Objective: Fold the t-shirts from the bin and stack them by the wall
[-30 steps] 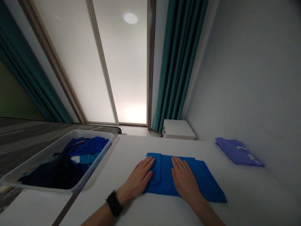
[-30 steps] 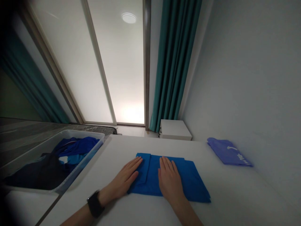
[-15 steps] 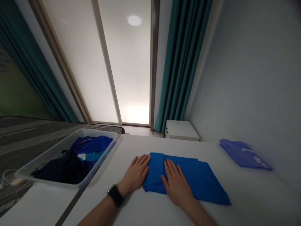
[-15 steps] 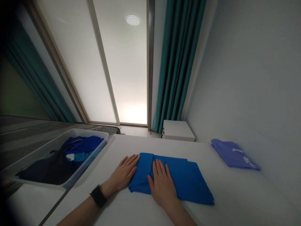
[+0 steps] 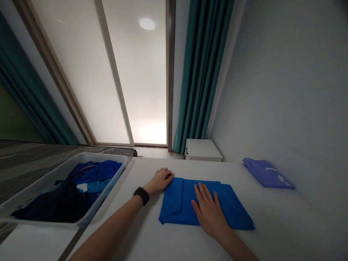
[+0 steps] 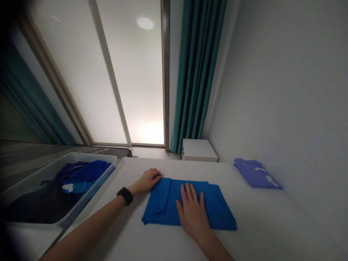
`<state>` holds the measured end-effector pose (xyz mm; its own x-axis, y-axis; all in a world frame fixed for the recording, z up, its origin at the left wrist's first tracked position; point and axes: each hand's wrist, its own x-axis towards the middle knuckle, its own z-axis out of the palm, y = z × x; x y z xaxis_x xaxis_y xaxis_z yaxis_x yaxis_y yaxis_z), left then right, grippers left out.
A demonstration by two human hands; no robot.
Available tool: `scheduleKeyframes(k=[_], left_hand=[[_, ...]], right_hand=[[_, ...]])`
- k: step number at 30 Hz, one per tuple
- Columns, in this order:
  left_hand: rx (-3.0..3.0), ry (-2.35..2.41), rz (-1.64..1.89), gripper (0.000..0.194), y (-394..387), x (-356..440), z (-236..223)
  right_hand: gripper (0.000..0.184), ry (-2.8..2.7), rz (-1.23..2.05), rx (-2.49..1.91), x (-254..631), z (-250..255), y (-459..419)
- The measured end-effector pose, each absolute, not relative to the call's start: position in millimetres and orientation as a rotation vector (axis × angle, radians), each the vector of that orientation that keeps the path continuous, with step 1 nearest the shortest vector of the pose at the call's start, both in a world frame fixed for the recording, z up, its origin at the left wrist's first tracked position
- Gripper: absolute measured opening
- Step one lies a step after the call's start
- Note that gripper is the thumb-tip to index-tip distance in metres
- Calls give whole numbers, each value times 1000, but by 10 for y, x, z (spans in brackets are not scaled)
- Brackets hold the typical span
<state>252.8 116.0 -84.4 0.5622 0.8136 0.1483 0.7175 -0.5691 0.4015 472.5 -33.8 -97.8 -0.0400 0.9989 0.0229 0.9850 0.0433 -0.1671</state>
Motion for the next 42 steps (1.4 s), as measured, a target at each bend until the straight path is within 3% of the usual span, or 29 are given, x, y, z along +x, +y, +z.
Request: scheduleKeyframes(k=[4, 11, 19, 29, 34, 38, 42], left_hand=[[2554, 1250, 456, 28, 1153, 2604, -835], [2609, 1325, 439, 24, 1052, 2594, -871], [2655, 1549, 324, 23, 669, 2438, -853], [2580, 1568, 271, 28, 165, 2252, -810], [2540, 1517, 273, 31, 250, 2264, -748], [2569, 1424, 276, 29, 316, 2328, -711], [2546, 1361, 226, 24, 301, 2385, -699]], right_hand=[[67, -2052, 22, -2307, 5105, -1103, -447], [68, -2087, -29, -2235, 5298, -1220, -450], [64, -2369, 73, -1920, 5563, -1212, -104], [63, -2725, 365, -1459, 5740, -862, 412], [56, -2495, 316, -1797, 5536, -861, 320], [61, -2156, 244, -2230, 5234, -948, 174], [65, -2074, 240, -2317, 5084, -1035, 112]])
